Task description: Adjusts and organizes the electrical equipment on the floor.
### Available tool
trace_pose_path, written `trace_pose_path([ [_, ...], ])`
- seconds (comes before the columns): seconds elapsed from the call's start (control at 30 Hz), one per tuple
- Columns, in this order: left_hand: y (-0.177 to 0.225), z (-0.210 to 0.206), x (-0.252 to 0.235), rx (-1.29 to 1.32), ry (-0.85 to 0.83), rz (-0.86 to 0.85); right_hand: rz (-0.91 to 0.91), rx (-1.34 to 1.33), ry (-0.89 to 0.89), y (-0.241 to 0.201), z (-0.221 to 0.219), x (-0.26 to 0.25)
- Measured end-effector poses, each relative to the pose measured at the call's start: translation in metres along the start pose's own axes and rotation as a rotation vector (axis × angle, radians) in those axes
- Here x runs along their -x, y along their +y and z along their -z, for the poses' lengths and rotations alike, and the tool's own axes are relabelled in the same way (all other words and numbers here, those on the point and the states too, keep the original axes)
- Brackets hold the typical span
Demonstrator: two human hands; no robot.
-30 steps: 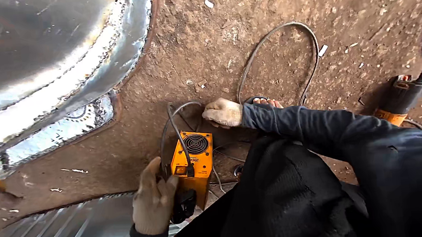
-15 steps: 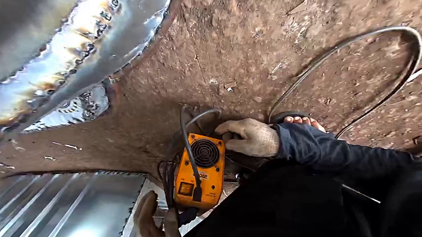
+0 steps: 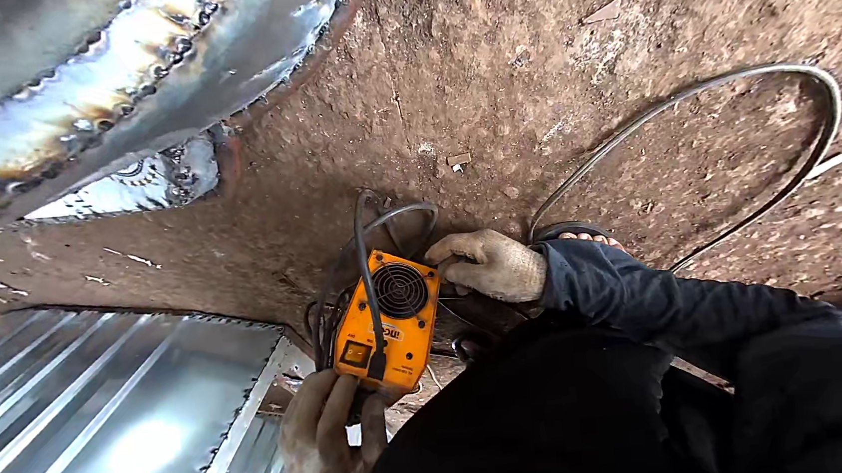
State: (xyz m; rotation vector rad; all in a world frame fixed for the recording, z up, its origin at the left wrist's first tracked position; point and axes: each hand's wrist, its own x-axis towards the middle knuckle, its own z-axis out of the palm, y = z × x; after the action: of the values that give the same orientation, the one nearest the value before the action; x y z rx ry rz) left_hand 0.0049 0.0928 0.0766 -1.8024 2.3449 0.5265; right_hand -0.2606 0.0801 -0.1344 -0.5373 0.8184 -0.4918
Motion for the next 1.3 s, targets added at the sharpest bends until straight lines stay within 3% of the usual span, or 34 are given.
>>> trace_pose_path([
  [0.53,0.016,-0.012,0.004,0.091,0.107,0.106,0.084,0.142,0.049,0.007,-0.007,0.006],
  [0.73,0.015,-0.015,0.007,0.122,0.123,0.113,0.097,0.225,-0.024,0.012,-0.009,0.031],
  [0.83,0.015,-0.015,0.005,0.146,0.129,0.105,0.086,-0.039,-0.010,0.010,-0.010,0.040],
  [0.93,0.014,-0.016,0.005,0.153,0.135,0.106,0.083,-0.389,-0.197,0.003,-0.002,0.047],
  [1.3,0.015,-0.018,0.006,0.172,0.146,0.111,0.052,-0.460,-0.142,0.018,0.005,0.052],
])
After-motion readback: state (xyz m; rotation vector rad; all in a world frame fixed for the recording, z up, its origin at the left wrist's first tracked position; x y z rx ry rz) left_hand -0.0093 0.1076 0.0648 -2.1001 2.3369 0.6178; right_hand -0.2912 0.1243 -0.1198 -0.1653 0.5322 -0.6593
